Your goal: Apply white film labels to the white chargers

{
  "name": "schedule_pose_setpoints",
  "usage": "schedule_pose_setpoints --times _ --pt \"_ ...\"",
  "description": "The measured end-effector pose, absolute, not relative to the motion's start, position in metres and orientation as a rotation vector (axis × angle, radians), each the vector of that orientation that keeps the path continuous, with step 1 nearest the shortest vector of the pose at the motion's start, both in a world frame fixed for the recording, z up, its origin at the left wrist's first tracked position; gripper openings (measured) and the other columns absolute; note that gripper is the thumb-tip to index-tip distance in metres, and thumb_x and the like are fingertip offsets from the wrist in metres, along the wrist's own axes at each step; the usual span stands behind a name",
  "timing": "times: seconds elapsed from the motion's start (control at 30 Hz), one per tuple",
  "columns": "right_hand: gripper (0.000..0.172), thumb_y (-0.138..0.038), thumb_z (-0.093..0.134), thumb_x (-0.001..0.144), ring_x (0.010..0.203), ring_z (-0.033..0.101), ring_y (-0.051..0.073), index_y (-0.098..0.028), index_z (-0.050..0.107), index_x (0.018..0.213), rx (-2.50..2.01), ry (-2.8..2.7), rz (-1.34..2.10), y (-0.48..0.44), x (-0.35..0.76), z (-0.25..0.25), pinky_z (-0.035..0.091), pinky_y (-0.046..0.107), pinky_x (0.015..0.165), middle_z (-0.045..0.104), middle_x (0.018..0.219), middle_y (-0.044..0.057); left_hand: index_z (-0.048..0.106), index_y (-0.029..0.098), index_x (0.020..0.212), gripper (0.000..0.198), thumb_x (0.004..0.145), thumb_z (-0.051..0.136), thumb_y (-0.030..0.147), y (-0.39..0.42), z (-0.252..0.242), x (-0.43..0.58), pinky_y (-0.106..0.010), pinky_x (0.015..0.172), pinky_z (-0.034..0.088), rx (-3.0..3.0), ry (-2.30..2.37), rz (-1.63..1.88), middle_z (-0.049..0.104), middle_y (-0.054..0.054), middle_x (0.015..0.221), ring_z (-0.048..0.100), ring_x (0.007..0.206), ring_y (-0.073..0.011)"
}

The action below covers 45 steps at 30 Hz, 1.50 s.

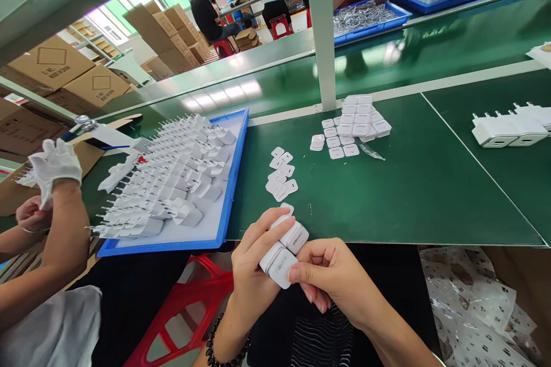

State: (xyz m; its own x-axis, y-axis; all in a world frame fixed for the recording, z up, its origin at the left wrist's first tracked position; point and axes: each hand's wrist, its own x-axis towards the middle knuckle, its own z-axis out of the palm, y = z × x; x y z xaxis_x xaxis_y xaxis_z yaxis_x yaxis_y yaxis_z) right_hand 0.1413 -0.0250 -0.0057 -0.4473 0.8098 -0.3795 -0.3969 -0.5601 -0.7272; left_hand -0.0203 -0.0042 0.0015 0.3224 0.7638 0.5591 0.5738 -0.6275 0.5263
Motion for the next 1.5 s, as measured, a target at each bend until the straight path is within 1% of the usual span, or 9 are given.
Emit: schedule_pose_setpoints --times 0.17,0.4,0.53,0.83,0.97,1.07,1.17,1.33,1.5 --pt "0.036 -0.040 0.083 0.070 0.031 0.032 0.003 -0.017 0.058 0.056 -0.942 -0.744 2.064 -0.027 0.143 -0.006 0.021 0.019 0.034 0.051 0.041 -0.006 0.066 0.023 0.123 0.034 0.090 0.066 0.030 -0.005 0.002 -0.019 -0.036 0.087 0.057 2.368 1.189 1.180 0.069 -0.013 0.125 0.066 0.114 -0.0274" --pt "0.034 -0.037 0.084 0.068 0.031 0.034 0.004 -0.017 0.059 0.056 -0.989 -0.726 2.048 -0.030 0.144 -0.004 0.022 0.019 0.034 0.052 0.041 -0.005 0.066 0.023 0.122 0.033 0.089 0.068 0.026 -0.005 0.005 -0.018 -0.037 0.092 0.055 2.374 1.156 1.132 0.069 -0.012 0.125 0.064 0.117 -0.0267" --pt "0.036 -0.037 0.085 0.067 0.032 0.035 0.004 -0.017 0.058 0.055 -1.005 -0.714 2.031 -0.032 0.144 -0.003 0.022 0.019 0.034 0.052 0.042 -0.005 0.066 0.022 0.121 0.032 0.089 0.067 0.027 -0.004 0.007 -0.018 -0.035 0.089 0.054 2.377 1.141 1.114 0.069 -0.012 0.125 0.065 0.117 -0.0266" --pt "0.039 -0.038 0.084 0.070 0.033 0.030 0.004 -0.018 0.055 0.055 -0.993 -0.668 1.998 -0.037 0.140 -0.005 0.021 0.019 0.036 0.046 0.040 -0.007 0.065 0.023 0.122 0.034 0.088 0.068 0.023 -0.005 0.005 -0.019 -0.037 0.092 0.054 2.353 1.157 1.078 0.068 -0.012 0.126 0.064 0.118 -0.0263" --pt "0.037 -0.039 0.084 0.070 0.033 0.029 0.004 -0.017 0.057 0.056 -0.992 -0.636 1.976 -0.036 0.136 -0.003 0.020 0.019 0.036 0.046 0.040 -0.007 0.065 0.024 0.123 0.034 0.089 0.068 0.023 -0.005 0.004 -0.018 -0.037 0.091 0.055 2.347 1.172 1.083 0.068 -0.011 0.127 0.064 0.117 -0.0263" --pt "0.040 -0.039 0.084 0.070 0.035 0.031 0.004 -0.017 0.054 0.054 -1.012 -0.614 1.945 -0.037 0.133 -0.002 0.020 0.018 0.037 0.046 0.041 -0.007 0.065 0.024 0.123 0.034 0.089 0.067 0.022 -0.005 0.003 -0.018 -0.037 0.090 0.056 2.335 1.168 1.094 0.067 -0.011 0.128 0.063 0.118 -0.0261" --pt "0.043 -0.041 0.083 0.070 0.036 0.032 0.004 -0.018 0.052 0.054 -1.033 -0.590 1.905 -0.039 0.129 -0.002 0.021 0.019 0.038 0.046 0.041 -0.007 0.065 0.024 0.123 0.035 0.089 0.067 0.018 -0.006 0.002 -0.018 -0.036 0.090 0.056 2.306 1.184 1.093 0.067 -0.010 0.128 0.064 0.116 -0.0247" --pt "0.046 -0.048 0.079 0.075 0.037 0.033 0.005 -0.019 0.050 0.055 -1.063 -0.624 1.827 -0.042 0.124 -0.003 0.023 0.019 0.039 0.045 0.043 -0.007 0.067 0.025 0.122 0.038 0.086 0.065 0.011 -0.007 0.000 -0.016 -0.034 0.088 0.057 2.197 1.228 1.078 0.067 -0.009 0.129 0.066 0.113 -0.0234" --pt "0.047 -0.053 0.078 0.075 0.038 0.033 0.006 -0.019 0.050 0.056 -1.111 -0.666 1.782 -0.040 0.123 -0.003 0.024 0.021 0.040 0.044 0.045 -0.007 0.069 0.025 0.119 0.040 0.083 0.065 0.007 -0.009 -0.004 -0.013 -0.034 0.088 0.058 2.063 1.286 1.081 0.068 -0.008 0.128 0.067 0.112 -0.0233"
